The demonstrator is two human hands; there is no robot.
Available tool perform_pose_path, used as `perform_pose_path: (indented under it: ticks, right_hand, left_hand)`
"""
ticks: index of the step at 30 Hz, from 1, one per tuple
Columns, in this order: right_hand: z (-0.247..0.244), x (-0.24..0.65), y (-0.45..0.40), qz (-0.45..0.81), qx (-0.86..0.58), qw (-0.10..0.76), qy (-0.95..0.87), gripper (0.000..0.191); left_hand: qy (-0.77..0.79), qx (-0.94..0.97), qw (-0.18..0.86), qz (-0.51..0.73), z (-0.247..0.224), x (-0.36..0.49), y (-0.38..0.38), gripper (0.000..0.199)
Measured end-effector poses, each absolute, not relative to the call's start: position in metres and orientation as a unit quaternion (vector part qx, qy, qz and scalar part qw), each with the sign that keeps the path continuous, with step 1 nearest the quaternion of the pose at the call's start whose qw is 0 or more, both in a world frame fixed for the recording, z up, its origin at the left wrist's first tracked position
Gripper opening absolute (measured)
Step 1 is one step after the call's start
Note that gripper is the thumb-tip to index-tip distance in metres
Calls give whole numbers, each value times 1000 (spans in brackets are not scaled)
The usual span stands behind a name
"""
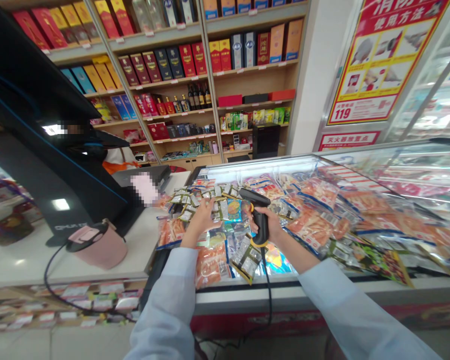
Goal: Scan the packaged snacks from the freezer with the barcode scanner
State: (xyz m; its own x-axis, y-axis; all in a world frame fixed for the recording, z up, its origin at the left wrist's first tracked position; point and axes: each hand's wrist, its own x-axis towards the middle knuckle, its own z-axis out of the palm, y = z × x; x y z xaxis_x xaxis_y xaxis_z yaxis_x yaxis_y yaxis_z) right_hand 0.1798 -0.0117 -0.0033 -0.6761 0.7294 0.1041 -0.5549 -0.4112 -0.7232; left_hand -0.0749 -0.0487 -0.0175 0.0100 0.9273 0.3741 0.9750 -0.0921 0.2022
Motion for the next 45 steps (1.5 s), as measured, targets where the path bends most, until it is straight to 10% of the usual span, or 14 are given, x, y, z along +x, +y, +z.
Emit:
perform_pose_path:
  ticks: [11,45]
  right_hand:
    - [3,183,-14,793,-161,346,-475,24]
    - [1,188,-28,759,-178,299,-551,26]
  left_hand:
    - [-638,-661,27,-394,-28,-76,-36,77]
    - [-663,-607,132,-417,-6,-78,-51,70]
